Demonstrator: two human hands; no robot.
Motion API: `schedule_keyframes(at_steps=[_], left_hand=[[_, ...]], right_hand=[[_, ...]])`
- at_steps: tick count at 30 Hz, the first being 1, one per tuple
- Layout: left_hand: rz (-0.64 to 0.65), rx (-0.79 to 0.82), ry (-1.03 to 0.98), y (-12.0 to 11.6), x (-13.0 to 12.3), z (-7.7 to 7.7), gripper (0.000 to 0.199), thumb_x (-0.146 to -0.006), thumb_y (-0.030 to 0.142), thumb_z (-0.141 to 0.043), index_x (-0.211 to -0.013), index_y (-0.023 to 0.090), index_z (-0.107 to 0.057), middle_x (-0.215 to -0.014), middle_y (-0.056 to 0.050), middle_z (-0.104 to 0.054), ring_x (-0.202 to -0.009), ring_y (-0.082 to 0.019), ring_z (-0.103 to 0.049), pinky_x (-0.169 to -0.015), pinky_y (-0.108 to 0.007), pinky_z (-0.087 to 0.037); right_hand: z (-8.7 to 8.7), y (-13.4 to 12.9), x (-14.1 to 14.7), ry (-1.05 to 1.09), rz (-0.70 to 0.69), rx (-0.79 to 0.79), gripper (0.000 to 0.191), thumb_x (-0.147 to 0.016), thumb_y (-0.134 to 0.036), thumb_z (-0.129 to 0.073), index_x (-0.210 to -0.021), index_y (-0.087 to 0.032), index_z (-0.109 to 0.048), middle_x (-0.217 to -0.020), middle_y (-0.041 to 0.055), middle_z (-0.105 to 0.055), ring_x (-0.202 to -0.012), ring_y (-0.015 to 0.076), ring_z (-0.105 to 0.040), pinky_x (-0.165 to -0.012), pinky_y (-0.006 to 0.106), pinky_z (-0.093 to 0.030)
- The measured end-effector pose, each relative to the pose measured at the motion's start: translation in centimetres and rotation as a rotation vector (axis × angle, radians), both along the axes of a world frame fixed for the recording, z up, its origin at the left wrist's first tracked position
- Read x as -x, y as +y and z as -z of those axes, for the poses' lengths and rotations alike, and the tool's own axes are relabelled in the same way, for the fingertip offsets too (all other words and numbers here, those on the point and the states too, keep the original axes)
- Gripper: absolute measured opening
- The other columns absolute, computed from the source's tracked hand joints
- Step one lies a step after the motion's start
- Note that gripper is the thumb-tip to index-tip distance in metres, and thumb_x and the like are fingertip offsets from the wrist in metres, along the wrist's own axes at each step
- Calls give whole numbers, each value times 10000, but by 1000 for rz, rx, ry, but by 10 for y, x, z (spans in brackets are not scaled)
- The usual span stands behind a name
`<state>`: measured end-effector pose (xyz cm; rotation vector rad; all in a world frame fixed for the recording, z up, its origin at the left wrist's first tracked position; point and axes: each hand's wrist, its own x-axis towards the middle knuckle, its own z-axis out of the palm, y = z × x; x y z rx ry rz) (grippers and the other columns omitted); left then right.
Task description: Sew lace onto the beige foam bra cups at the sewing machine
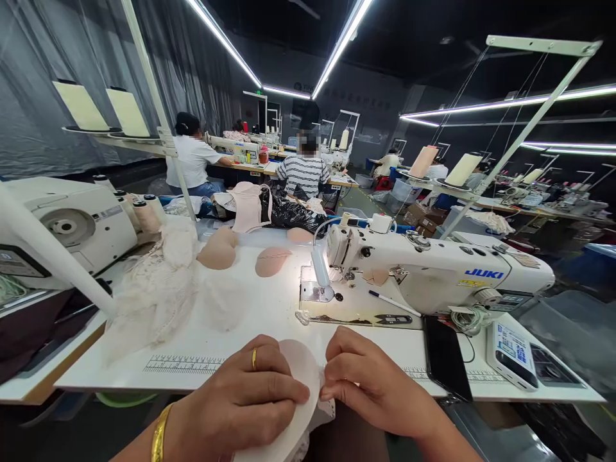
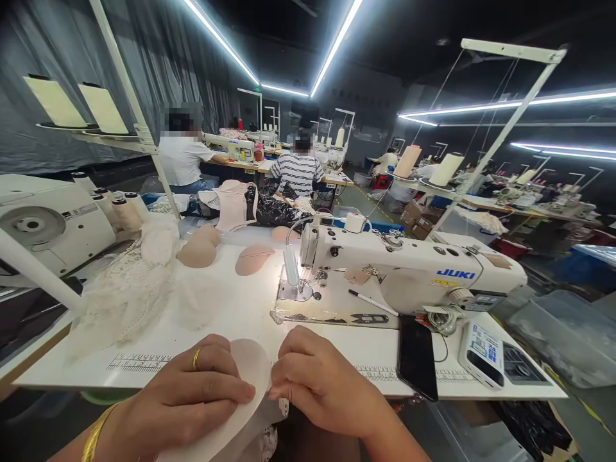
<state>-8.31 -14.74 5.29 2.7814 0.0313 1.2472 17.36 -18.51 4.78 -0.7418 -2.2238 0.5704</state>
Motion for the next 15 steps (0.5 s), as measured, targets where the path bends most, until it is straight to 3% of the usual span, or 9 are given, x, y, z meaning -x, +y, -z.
schedule_keyframes(at_steps=[6, 12, 15], left_hand=[[44, 31, -5, -1, -3, 2, 170, -998, 38, -584, -868, 123, -654, -983, -80, -809, -822, -163, -661, -766, -325, -552], [49, 47, -14, -2, -3, 8, 179, -1024, 74, -540, -902, 151, -646, -981, -88, -815, -810, -174, -664, -748, -339, -571], [45, 42, -12, -1, -2, 3, 165, -1021, 87, -556, -898, 161, -638, -947, -84, -821, -765, -172, -674, -712, -334, -581]], right_hand=[[0, 0, 10, -43, -33, -39, 156, -989, -101, -551, -914, -218, -619, -921, 13, -576, -830, 138, -519, -696, 238, -407], [12, 1, 8, 31, -74, 58, 255, -1085, -339, -488, -878, -225, -583, -899, 24, -553, -828, 155, -530, -700, 263, -436], [17, 2, 2, 141, -91, 163, 262, -1061, -382, -571, -844, -235, -566, -868, 3, -536, -808, 147, -538, -693, 259, -443]])
